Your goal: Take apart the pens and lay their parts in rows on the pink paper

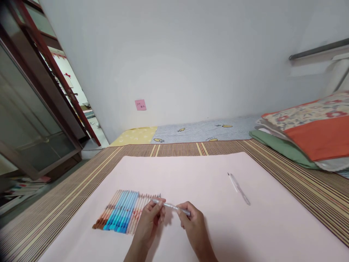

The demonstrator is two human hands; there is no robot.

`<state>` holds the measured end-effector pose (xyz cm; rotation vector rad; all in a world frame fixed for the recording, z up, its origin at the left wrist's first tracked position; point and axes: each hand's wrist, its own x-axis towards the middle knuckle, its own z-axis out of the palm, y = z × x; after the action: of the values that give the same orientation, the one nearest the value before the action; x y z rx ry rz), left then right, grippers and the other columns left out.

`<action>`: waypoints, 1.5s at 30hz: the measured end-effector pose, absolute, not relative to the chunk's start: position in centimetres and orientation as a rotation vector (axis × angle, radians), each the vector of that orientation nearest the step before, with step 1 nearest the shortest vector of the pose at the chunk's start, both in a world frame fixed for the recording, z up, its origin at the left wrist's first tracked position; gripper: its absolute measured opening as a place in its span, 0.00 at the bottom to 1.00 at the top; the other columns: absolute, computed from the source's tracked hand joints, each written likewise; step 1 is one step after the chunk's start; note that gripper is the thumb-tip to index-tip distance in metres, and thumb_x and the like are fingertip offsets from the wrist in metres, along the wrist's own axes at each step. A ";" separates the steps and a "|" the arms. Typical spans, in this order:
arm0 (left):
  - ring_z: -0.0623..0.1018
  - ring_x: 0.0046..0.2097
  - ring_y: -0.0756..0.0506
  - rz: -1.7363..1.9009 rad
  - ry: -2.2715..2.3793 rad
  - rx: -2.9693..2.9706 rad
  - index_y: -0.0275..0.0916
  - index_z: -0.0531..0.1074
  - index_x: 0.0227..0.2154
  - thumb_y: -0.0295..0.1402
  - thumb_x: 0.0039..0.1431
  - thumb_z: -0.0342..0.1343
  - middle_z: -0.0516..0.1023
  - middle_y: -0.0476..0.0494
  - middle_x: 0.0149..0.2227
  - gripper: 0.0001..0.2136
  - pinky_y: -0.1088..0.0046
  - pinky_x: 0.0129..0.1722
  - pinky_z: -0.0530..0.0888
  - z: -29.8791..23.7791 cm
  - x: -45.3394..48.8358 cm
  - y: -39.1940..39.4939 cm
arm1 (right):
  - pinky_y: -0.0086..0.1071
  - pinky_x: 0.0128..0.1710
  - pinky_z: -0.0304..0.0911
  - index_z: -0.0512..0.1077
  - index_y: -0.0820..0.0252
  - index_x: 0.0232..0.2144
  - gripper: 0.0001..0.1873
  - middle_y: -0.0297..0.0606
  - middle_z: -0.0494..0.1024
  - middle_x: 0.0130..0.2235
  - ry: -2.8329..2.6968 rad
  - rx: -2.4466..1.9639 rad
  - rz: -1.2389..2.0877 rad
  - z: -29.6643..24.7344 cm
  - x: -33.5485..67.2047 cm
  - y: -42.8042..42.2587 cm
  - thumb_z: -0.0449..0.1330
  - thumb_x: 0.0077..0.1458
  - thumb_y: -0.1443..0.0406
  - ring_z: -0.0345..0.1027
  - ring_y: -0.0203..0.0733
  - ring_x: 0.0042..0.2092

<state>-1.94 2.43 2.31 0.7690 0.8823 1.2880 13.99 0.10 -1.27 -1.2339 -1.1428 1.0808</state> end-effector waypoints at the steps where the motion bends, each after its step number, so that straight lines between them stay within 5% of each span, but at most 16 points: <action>1: 0.67 0.20 0.56 1.305 0.882 0.745 0.33 0.75 0.30 0.40 0.46 0.71 0.73 0.51 0.19 0.16 0.81 0.20 0.61 2.2 -2.0 2.5 | 0.29 0.25 0.51 0.75 0.60 0.31 0.15 0.28 0.63 0.19 -1.137 -1.240 1.076 -1.4 14.0 0.1 0.61 0.54 0.53 0.56 0.35 0.23; 15: 0.73 0.21 0.54 1.484 0.893 0.428 0.35 0.70 0.27 0.34 0.48 0.71 0.78 0.46 0.22 0.14 0.84 0.18 0.67 1.7 -2.7 3.4 | 0.28 0.24 0.53 0.76 0.59 0.29 0.18 0.29 0.65 0.21 -0.564 -0.921 1.249 -0.1 14.7 0.4 0.71 0.43 0.52 0.57 0.33 0.25; 22: 0.75 0.21 0.53 1.491 0.880 0.321 0.33 0.72 0.27 0.25 0.57 0.63 0.79 0.42 0.22 0.06 0.84 0.18 0.70 2.2 -2.5 3.3 | 0.26 0.24 0.55 0.75 0.59 0.26 0.17 0.30 0.69 0.25 -0.380 -0.824 1.353 0.0 15.0 0.5 0.75 0.37 0.57 0.58 0.32 0.26; 30: 0.80 0.27 0.51 1.414 0.748 0.111 0.29 0.76 0.30 0.19 0.64 0.51 0.81 0.37 0.27 0.10 0.82 0.25 0.76 2.0 -2.5 3.5 | 0.28 0.23 0.53 0.76 0.60 0.30 0.21 0.28 0.67 0.18 -0.518 -1.051 1.206 -0.9 15.1 1.0 0.75 0.37 0.54 0.57 0.33 0.24; 39: 0.80 0.28 0.51 1.387 0.751 0.305 0.30 0.77 0.31 0.23 0.57 0.62 0.82 0.37 0.28 0.01 0.81 0.26 0.76 1.3 -1.5 3.0 | 0.29 0.24 0.59 0.75 0.60 0.30 0.19 0.37 0.78 0.32 -0.399 -0.843 1.350 0.1 14.7 0.6 0.75 0.35 0.59 0.64 0.35 0.27; 45: 0.80 0.28 0.49 1.289 0.765 0.500 0.32 0.76 0.32 0.33 0.46 0.72 0.83 0.38 0.29 0.14 0.79 0.27 0.75 1.6 -0.3 2.0 | 0.28 0.22 0.55 0.79 0.61 0.35 0.23 0.33 0.73 0.26 -0.534 -0.938 1.340 0.1 14.2 0.4 0.74 0.39 0.54 0.59 0.32 0.23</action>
<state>-0.30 2.00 1.59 0.4996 0.7649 1.2891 14.23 0.45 0.14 -0.9383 -0.5341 1.3404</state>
